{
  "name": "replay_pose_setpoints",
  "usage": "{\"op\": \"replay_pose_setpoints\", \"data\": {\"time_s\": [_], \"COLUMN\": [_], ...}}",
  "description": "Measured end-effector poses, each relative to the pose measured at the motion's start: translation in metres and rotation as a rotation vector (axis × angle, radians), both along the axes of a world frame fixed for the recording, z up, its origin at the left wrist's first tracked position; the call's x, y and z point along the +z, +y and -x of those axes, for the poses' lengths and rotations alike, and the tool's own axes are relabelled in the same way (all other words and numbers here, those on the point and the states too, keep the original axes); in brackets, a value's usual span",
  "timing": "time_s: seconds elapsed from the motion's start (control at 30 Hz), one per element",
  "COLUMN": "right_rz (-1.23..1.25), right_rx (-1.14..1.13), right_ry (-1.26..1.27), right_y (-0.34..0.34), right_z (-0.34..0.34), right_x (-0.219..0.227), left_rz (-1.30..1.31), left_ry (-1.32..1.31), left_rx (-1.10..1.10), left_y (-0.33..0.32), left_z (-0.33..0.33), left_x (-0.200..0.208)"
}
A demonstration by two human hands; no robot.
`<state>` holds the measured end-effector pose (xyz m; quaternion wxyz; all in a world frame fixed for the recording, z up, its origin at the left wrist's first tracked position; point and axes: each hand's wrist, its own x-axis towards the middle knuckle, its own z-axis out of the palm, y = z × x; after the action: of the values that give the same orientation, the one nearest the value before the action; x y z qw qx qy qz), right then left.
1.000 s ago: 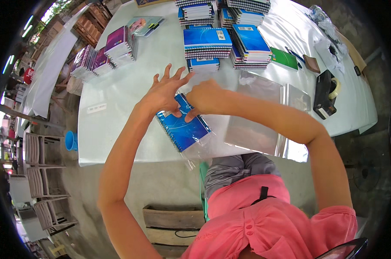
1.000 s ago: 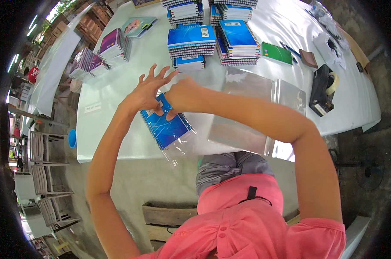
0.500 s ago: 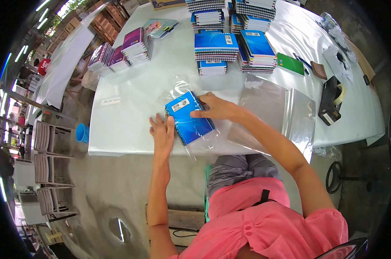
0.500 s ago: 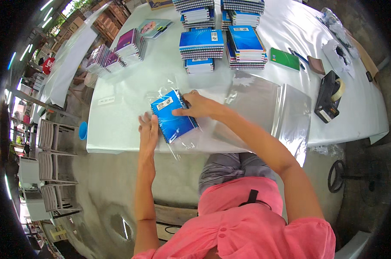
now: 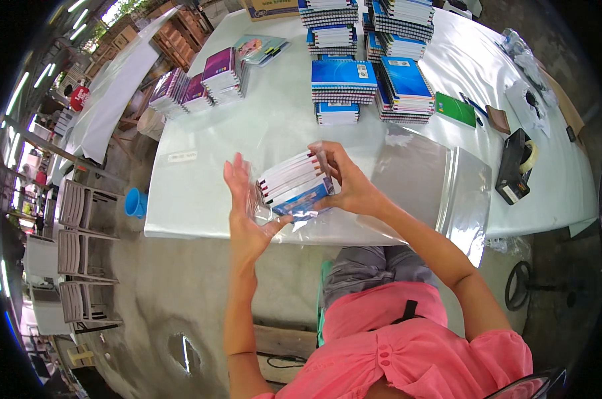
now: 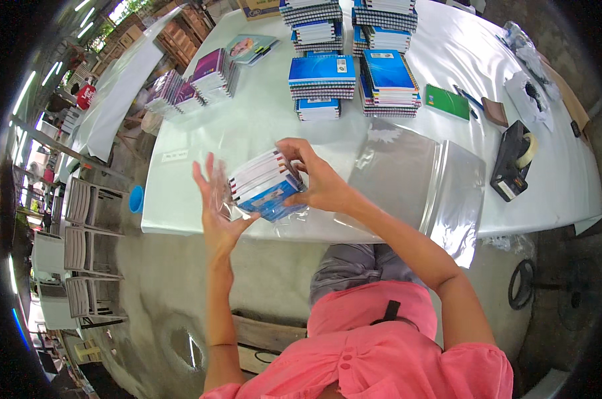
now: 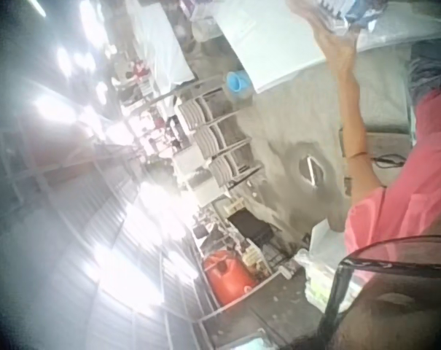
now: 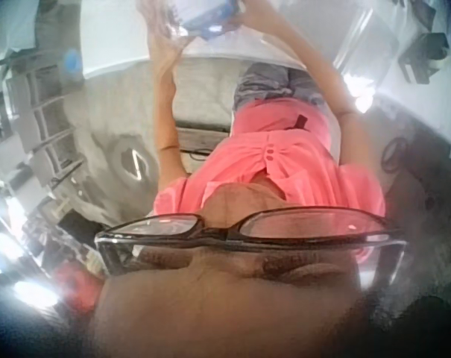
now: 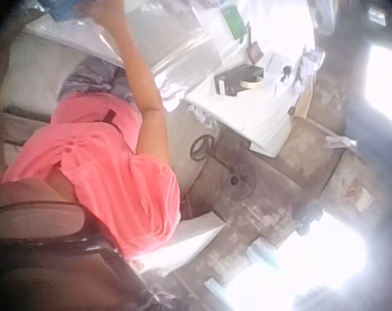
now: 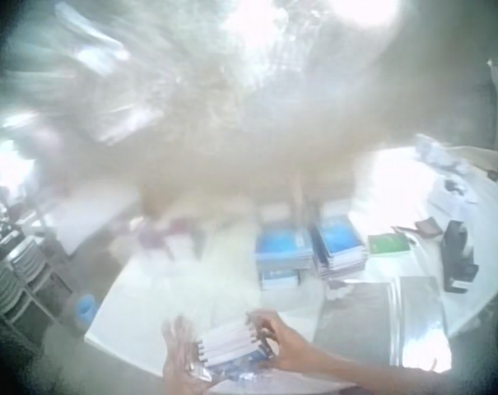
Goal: The person gathers several small spiral notebooks from stacks on a table and places them into a clear plastic bag. They then pick up the bag, fold the open end over, and use a piece of tape from a dispenser to seal the package.
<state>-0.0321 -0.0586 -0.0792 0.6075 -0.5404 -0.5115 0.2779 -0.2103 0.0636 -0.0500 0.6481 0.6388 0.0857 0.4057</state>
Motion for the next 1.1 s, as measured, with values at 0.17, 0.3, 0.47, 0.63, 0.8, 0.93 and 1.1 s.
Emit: {"op": "replay_pose_setpoints", "data": {"time_s": [0.17,0.3,0.47,0.63,0.8,0.93,1.1], "right_rz": [0.014,0.023,0.09,-0.276,-0.207,-0.126,-0.208], "right_rx": [0.009,0.051,0.21,0.359,0.223,0.197,0.256], "right_ry": [0.01,0.033,-0.032,0.028,-0.085,-0.107,0.292], "right_y": [0.002,0.004,-0.005,0.003,-0.003,-0.005,0.001], "right_z": [-0.001,0.0,-0.031,-0.065,-0.054,-0.03,-0.024], "right_x": [-0.009,-0.006,0.032,0.069,0.026,0.015,0.01], "left_rz": [-1.464,-1.566,-0.466,-0.175,-0.298,-0.404,-0.066], "left_ry": [0.308,0.434,0.186,0.209,0.205,0.288,0.125], "left_rx": [0.016,-0.031,0.183,0.215,0.246,0.147,0.159], "left_y": [0.024,0.028,0.03,0.007,-0.002,0.004,-0.011], "left_z": [0.01,0.013,0.022,0.032,0.032,0.029,0.011], "left_x": [0.103,0.141,0.106,0.013,-0.021,-0.02,-0.013]}}
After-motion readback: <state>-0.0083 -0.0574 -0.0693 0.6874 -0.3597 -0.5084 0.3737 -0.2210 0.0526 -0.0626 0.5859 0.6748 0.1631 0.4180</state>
